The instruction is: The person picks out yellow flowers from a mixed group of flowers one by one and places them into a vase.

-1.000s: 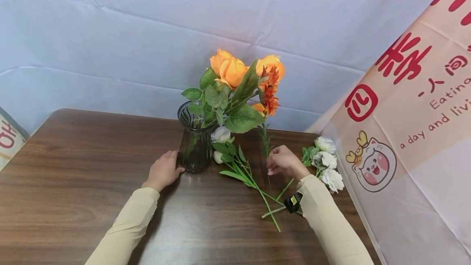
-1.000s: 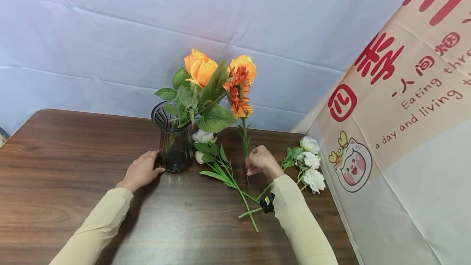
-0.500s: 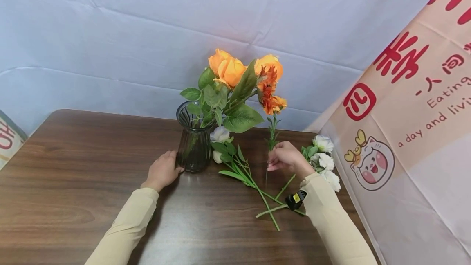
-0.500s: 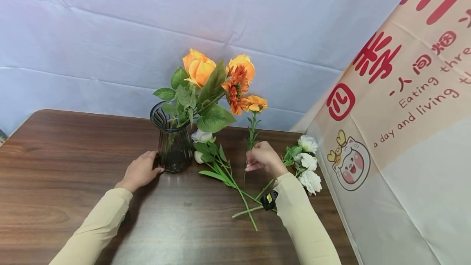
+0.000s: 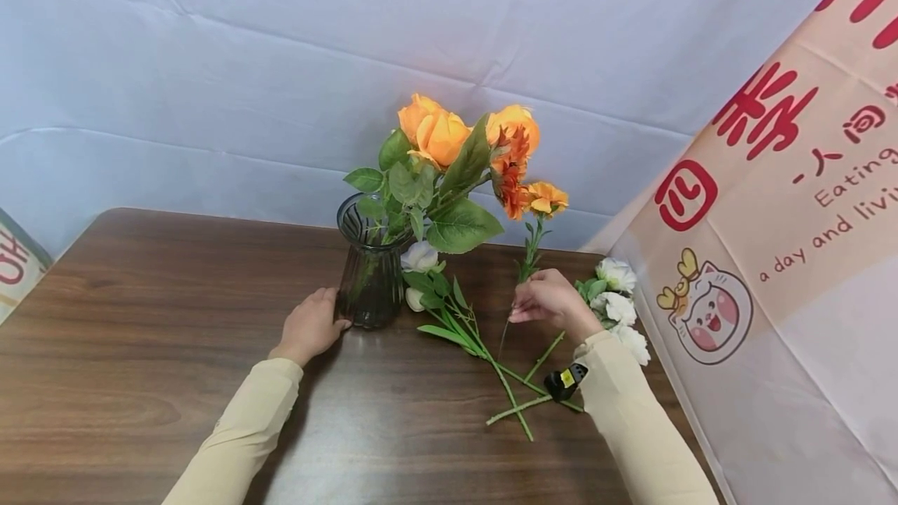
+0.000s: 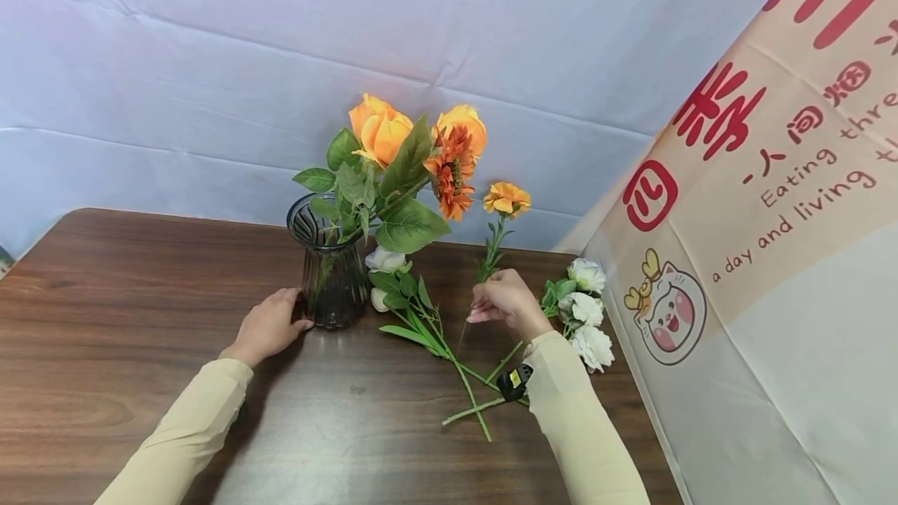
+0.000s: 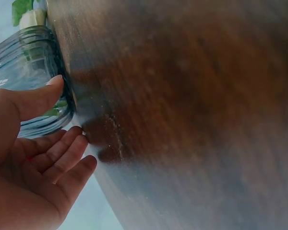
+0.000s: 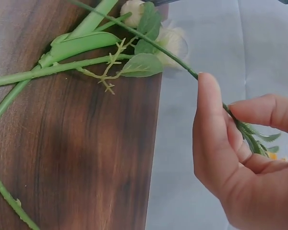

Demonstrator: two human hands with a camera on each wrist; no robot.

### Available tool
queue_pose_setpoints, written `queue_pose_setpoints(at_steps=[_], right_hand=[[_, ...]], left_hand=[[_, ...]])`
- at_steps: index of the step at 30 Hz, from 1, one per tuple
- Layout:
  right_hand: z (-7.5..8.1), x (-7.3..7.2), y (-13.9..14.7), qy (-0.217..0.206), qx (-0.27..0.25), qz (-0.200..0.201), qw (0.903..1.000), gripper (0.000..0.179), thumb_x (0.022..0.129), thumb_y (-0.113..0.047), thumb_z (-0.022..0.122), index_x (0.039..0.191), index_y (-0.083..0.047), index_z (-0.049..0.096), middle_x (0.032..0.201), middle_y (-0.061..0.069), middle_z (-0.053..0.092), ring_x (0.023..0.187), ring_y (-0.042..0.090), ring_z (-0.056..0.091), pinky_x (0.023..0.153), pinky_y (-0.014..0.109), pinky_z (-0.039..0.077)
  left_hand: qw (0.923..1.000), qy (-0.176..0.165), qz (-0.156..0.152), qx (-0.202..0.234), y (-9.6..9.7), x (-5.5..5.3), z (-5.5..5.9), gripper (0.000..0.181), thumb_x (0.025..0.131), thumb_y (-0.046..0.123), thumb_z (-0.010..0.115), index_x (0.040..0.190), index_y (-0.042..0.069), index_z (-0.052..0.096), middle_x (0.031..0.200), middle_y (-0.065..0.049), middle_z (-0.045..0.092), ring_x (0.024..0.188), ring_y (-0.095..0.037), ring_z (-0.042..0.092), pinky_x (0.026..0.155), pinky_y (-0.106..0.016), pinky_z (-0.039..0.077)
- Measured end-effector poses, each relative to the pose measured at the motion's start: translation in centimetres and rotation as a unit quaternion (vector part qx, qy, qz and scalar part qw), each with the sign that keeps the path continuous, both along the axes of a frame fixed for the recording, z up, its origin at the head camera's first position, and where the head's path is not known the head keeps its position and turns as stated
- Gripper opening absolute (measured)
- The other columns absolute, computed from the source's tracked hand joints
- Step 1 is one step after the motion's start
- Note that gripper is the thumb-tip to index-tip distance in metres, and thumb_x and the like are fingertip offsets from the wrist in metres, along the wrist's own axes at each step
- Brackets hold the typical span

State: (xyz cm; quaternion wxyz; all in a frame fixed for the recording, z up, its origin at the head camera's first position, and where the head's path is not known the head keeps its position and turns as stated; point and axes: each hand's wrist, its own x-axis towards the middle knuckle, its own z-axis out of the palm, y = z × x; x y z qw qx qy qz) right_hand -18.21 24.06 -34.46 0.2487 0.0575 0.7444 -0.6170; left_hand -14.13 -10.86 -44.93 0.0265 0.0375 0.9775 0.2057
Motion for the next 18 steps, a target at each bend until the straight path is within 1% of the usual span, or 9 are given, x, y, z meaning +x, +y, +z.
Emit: queue_pose_setpoints(at_steps=[4, 9, 12, 15, 18], right_hand=[[-0.1, 0.0, 0.0, -0.008, -0.015, -0.01, 0.9998, 0.003, 0.087, 0.007, 0.042, 0.088, 0.01, 0.042, 0.063, 0.013, 0.055, 0.055, 0.023, 0.063, 0.065, 0.036, 0.056], [-0.5, 0.2, 0.0, -0.024, -0.039, -0.023, 0.9987, 0.004, 0.089, 0.006, 0.042, 0.09, 0.01, 0.042, 0.063, 0.012, 0.055, 0.055, 0.022, 0.061, 0.067, 0.036, 0.056], [-1.0, 0.4, 0.1, -0.032, -0.057, -0.028, 0.9975, 0.005, 0.089, 0.006, 0.041, 0.089, 0.011, 0.042, 0.064, 0.013, 0.056, 0.056, 0.021, 0.061, 0.067, 0.037, 0.056], [-1.6, 0.4, 0.1, -0.038, -0.074, -0.035, 0.9959, 0.005, 0.087, 0.008, 0.041, 0.085, 0.01, 0.045, 0.065, 0.014, 0.057, 0.057, 0.021, 0.061, 0.067, 0.036, 0.056], [-2.2, 0.4, 0.1, -0.042, -0.095, -0.034, 0.994, 0.009, 0.085, 0.012, 0.04, 0.079, 0.008, 0.046, 0.066, 0.014, 0.057, 0.058, 0.021, 0.062, 0.068, 0.035, 0.056]], left_hand=[[1.0, 0.001, 0.001, 0.003, 0.0, 0.0, 0.0, 0.061, 0.084, 0.023, 0.066, 0.127, -0.013, 0.041, 0.124, -0.028, 0.047, 0.111, -0.042, 0.047, 0.089, -0.052, 0.042], [1.0, 0.001, 0.001, 0.006, -0.1, 0.0, -0.1, 0.06, 0.085, 0.023, 0.066, 0.127, -0.013, 0.042, 0.124, -0.028, 0.047, 0.11, -0.042, 0.048, 0.088, -0.052, 0.042], [1.0, -0.002, 0.0, 0.005, -0.1, 0.0, 0.0, 0.06, 0.085, 0.022, 0.066, 0.127, -0.013, 0.041, 0.125, -0.028, 0.046, 0.112, -0.042, 0.047, 0.089, -0.052, 0.042], [1.0, -0.003, -0.002, 0.004, 0.0, 0.0, 0.0, 0.06, 0.085, 0.022, 0.066, 0.127, -0.014, 0.041, 0.125, -0.029, 0.046, 0.112, -0.042, 0.046, 0.09, -0.052, 0.041], [1.0, -0.002, -0.002, 0.005, 0.0, 0.0, 0.0, 0.06, 0.085, 0.022, 0.066, 0.127, -0.013, 0.041, 0.125, -0.029, 0.046, 0.112, -0.042, 0.046, 0.089, -0.052, 0.041]])
